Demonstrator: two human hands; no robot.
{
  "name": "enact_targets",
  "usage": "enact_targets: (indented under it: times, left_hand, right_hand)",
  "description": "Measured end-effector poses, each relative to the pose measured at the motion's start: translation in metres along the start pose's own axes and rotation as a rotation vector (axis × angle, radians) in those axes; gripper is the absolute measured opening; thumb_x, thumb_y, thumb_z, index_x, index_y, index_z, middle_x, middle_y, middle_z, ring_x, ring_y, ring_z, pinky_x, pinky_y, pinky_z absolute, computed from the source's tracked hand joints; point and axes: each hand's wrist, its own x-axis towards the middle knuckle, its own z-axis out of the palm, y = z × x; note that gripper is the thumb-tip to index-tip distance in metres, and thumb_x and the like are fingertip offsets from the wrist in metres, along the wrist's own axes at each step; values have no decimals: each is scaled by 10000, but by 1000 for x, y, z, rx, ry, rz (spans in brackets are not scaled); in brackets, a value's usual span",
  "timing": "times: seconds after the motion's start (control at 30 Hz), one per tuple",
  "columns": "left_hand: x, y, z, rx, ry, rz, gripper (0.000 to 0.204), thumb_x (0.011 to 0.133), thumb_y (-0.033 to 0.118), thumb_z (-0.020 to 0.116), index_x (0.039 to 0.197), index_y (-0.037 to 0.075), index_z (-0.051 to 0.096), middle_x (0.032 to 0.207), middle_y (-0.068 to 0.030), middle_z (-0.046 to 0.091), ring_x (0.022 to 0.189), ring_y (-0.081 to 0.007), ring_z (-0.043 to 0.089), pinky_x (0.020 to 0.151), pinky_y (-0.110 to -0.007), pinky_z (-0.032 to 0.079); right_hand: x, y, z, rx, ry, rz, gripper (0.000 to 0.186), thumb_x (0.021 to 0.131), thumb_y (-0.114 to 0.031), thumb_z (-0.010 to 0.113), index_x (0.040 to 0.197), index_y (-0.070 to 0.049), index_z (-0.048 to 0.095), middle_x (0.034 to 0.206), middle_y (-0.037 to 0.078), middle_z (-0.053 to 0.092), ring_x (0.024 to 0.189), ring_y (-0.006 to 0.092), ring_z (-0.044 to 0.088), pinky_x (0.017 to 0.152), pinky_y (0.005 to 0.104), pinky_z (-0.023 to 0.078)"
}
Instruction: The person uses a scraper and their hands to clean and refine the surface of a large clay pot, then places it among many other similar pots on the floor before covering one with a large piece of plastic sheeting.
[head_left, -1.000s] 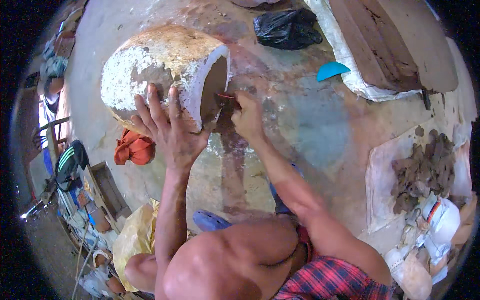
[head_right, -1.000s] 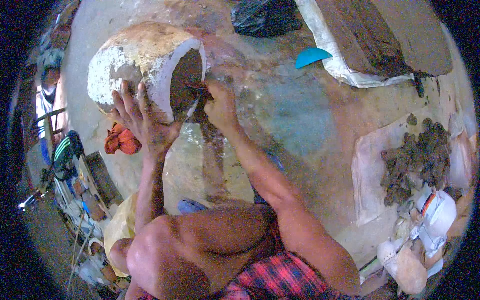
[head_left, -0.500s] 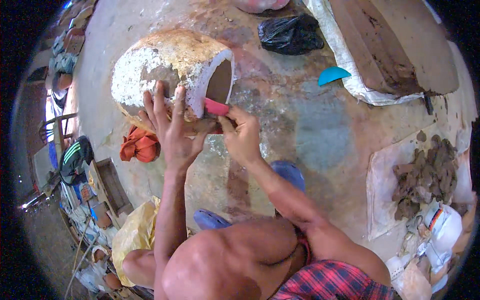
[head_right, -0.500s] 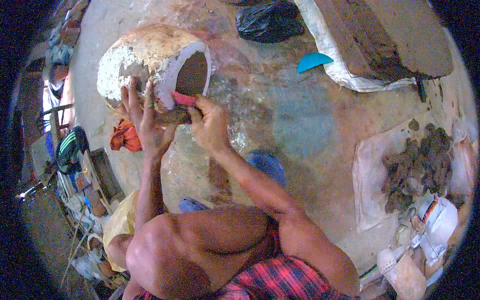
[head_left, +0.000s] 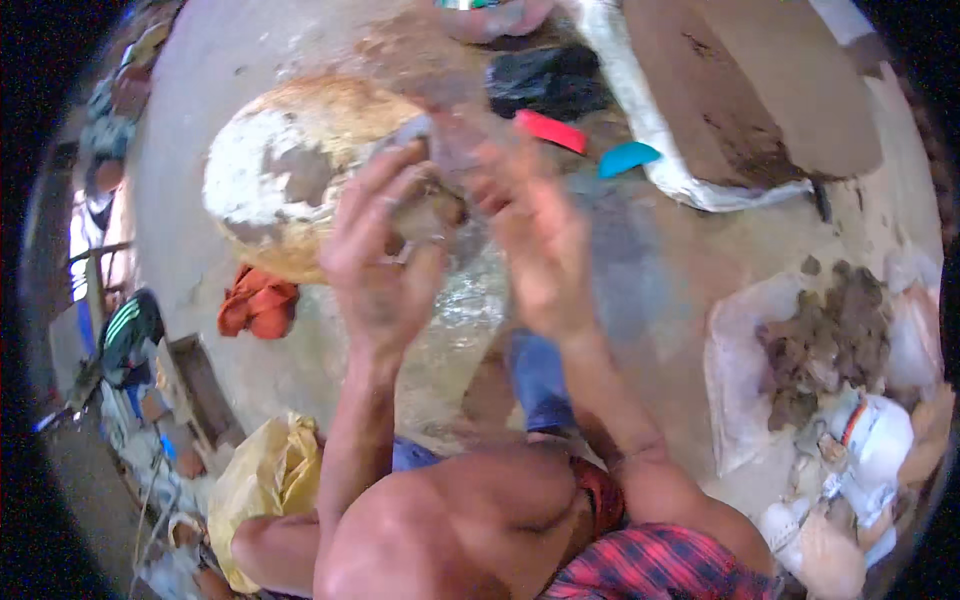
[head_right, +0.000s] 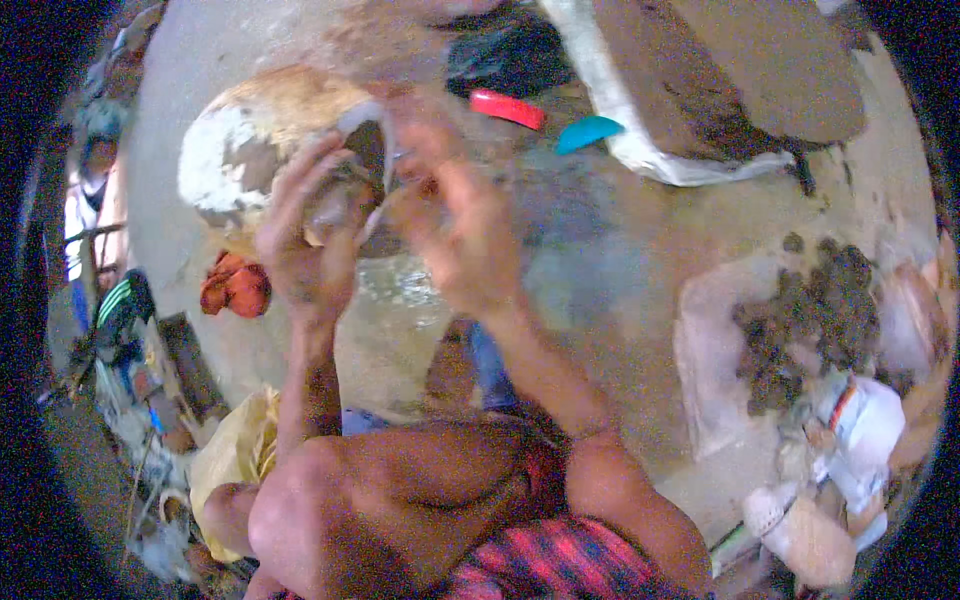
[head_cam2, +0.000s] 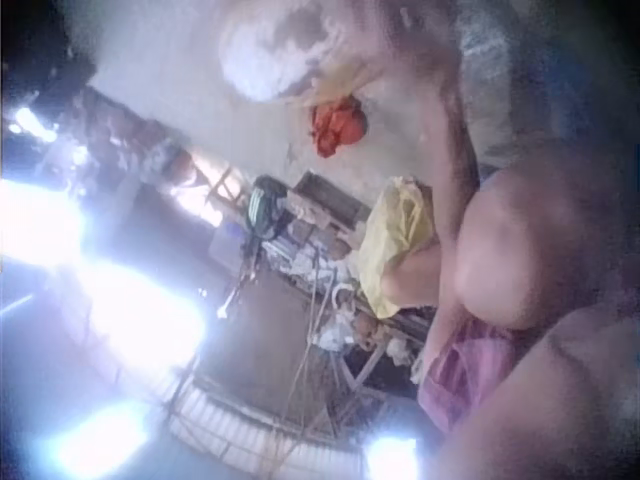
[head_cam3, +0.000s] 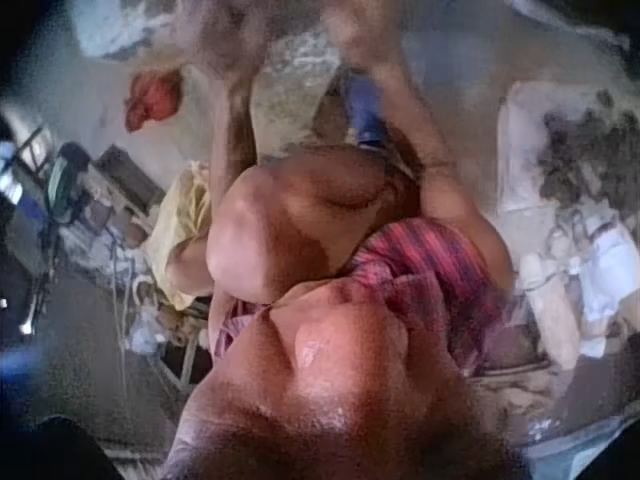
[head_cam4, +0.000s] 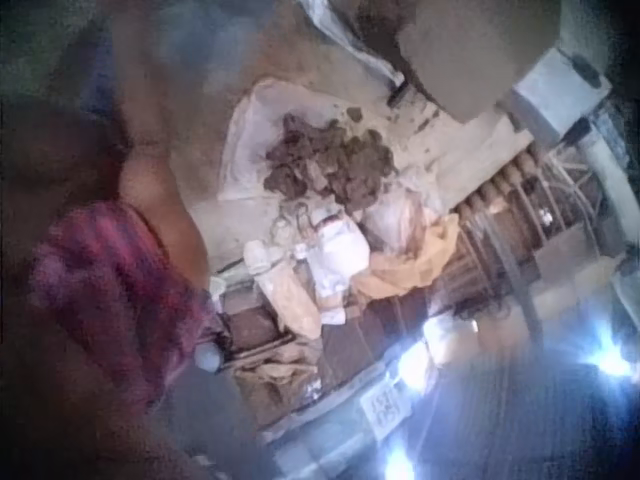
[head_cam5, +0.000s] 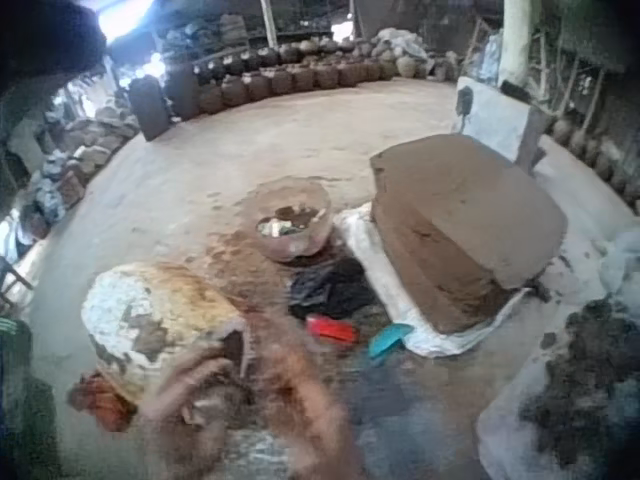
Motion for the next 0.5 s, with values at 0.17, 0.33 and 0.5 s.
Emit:
enact_targets:
  times: [0.17, 0.33, 0.5]
  left_hand:
    - [-8, 36, 30, -180, -365, 70, 889, 748, 9, 753, 1597, 56, 493, 1697, -224, 391, 1614, -430, 271, 1297, -516, 262]
    - [-28, -95, -65, 135, 367, -214, 673, 921, 81, 763, 1544, -30, 535, 1606, -188, 522, 1392, -270, 576, 1143, -407, 484]
    - [-25, -251, -202, 161, 540, -729, 655, 1026, 271, 651, 1609, 44, 457, 1572, -159, 549, 1360, -250, 591, 1121, -396, 512]
  right_hand:
    - [-25, -24, -63, -83, -37, 116, 506, 980, -186, 750, 1430, 8, 626, 1383, 181, 709, 1254, 301, 694, 1049, 390, 536]
    - [-42, -71, -236, -956, 415, 137, 304, 972, -120, 759, 1266, -44, 742, 1206, 120, 765, 1105, 239, 715, 938, 381, 561]
    - [-71, -74, -328, -1945, 397, -36, 307, 987, -187, 745, 1231, -1, 758, 1312, 169, 737, 1180, 327, 711, 1033, 427, 543]
